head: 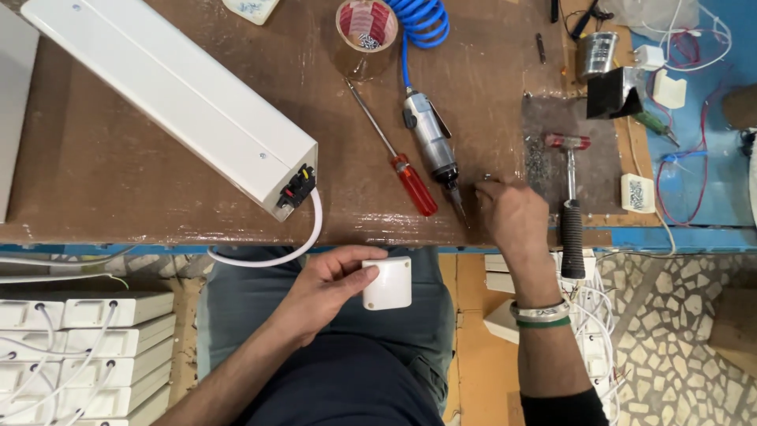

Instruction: The person uses a pneumatic screwdriver to drive screws into a white plastic enclosure, then fits a white end cap to the enclosure and secures it with a red-handled screwdriver. They then move to another enclosure and continue driving screws with the screwdriver.

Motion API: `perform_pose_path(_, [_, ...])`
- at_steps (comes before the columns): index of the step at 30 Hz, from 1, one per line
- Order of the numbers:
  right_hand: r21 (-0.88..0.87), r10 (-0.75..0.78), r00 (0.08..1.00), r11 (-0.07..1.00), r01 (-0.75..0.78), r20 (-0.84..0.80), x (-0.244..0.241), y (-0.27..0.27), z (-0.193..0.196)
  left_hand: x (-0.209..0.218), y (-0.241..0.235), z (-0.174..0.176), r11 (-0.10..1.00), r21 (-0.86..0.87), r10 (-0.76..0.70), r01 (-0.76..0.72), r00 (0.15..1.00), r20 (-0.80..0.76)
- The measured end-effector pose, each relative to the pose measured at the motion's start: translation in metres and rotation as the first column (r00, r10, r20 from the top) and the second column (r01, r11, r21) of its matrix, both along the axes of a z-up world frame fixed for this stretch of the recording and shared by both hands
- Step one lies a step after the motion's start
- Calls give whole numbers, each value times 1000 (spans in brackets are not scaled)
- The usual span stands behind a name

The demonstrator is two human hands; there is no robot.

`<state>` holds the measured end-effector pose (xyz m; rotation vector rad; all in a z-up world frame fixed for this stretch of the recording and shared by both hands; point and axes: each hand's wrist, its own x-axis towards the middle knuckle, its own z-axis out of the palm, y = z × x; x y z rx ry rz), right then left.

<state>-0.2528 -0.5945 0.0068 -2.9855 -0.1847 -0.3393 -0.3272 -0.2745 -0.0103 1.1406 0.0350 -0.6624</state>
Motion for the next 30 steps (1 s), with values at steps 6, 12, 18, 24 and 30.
perform_pose_path(6, [-67,79,996,995,-77,29,6,4,10,4,-5,2,999,40,2,-1,1000,-23])
perform_pose_path(12, [689,74,997,724,-30,-34,-42,64,43,8,-10,3,980,-87,180,-180,984,-2])
perform_pose_path(18, [780,275,960,589,-209,49,-88,128,45,12,-11,-3,922,-202,334,-332,942,-22])
perform_pose_path(24, [752,270,962,625,-210,44,-90,132,36,14,-13,14,900,-214,374,-379,925,-69])
perform_pose_path(30, [690,276,959,682,-242,65,-90,136,38,12,-12,7,886,-205,417,-415,908,-36])
